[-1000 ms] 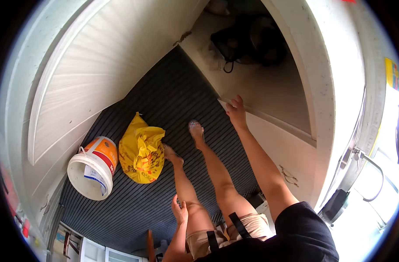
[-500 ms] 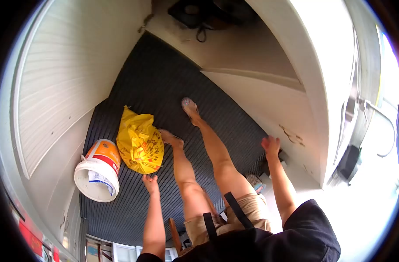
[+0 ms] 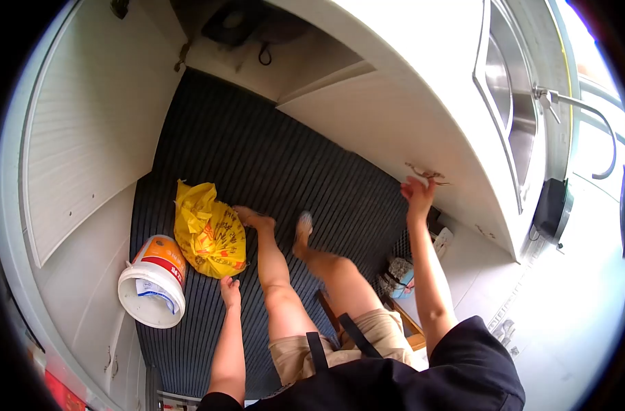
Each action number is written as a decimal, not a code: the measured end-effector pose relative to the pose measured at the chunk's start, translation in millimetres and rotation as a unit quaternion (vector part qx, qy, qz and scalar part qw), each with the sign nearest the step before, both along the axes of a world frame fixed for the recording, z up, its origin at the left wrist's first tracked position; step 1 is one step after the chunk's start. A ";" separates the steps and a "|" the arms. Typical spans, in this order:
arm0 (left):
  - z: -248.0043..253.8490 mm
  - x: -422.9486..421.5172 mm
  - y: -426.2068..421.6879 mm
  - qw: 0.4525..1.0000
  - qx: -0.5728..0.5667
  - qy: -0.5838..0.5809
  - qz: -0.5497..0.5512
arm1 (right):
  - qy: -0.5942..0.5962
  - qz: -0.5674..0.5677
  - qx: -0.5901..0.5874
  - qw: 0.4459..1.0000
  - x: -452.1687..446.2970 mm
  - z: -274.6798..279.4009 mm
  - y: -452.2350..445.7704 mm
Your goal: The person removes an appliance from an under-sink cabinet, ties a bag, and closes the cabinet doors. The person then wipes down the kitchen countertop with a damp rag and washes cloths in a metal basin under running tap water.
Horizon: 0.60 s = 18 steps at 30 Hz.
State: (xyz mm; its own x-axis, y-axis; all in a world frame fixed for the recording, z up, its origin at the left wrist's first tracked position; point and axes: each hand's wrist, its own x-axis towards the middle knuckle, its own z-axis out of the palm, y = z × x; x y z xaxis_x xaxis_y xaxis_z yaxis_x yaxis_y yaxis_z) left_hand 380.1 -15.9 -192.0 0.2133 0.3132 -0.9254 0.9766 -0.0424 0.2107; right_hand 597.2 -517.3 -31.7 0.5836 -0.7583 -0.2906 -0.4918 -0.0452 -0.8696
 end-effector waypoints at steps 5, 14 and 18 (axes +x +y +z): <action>-3.8 -32.2 -26.4 0.997 0.019 -0.064 -0.025 | -0.014 0.082 0.032 0.996 -80.0 -0.9 69.6; 60.6 -45.1 -112.0 0.995 -0.021 -0.099 -0.008 | 0.032 0.177 0.154 0.971 -139.5 13.6 189.8; 74.5 -36.1 -134.8 0.977 -0.099 -0.178 -0.062 | 0.019 0.271 0.092 0.958 -141.7 28.1 217.0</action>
